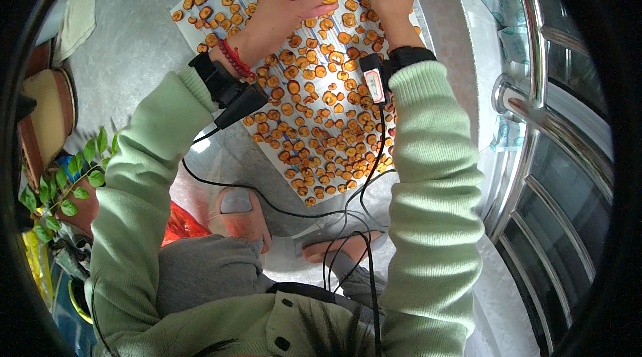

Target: The person sits on the floor and arranges small dried fruit pieces on a white sheet by hand. They pick up individual pieces and place them in rows, occasionally adjusting the sheet to continue the arrangement.

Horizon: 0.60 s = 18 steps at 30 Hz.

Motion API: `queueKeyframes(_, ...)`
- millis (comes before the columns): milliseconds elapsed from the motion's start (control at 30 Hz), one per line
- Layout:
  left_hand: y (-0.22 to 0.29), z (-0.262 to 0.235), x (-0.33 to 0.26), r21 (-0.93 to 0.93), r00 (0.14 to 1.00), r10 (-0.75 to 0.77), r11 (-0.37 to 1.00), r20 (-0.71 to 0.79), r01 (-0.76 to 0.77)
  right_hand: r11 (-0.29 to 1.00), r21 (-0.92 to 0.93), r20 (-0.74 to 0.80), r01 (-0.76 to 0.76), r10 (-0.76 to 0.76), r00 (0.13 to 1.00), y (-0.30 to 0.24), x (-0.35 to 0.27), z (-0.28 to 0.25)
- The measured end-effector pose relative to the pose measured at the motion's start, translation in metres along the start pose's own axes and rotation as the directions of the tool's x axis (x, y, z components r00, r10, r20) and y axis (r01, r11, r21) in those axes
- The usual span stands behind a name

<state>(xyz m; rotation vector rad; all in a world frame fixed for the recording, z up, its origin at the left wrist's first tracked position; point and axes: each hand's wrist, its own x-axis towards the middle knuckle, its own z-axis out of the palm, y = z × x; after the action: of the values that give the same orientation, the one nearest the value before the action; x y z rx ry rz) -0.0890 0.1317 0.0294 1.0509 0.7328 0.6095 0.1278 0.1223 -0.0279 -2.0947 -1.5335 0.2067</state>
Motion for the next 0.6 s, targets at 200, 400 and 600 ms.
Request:
queueKeyframes(200, -0.003, -0.003, 0.000, -0.086, 0.993, -0.067, 0.995, -0.100, 0.059, 0.999, 0.014, 0.050, 0.037, -0.038, 0.998, -0.040, -0.015, -0.028)
queueKeyframes(400, -0.002, -0.001, -0.001, -0.093, 0.991, -0.035, 0.995, -0.127, 0.023, 0.911, 0.241, -0.041, 0.335, -0.335, 0.941, -0.084, -0.063, -0.061)
queueKeyframes(600, 0.006, 0.017, -0.010, -0.111, 0.997, 0.021, 0.993, -0.072, -0.029, 0.937, 0.271, 0.001, 0.221, -0.230, 0.973, -0.089, -0.073, -0.075)
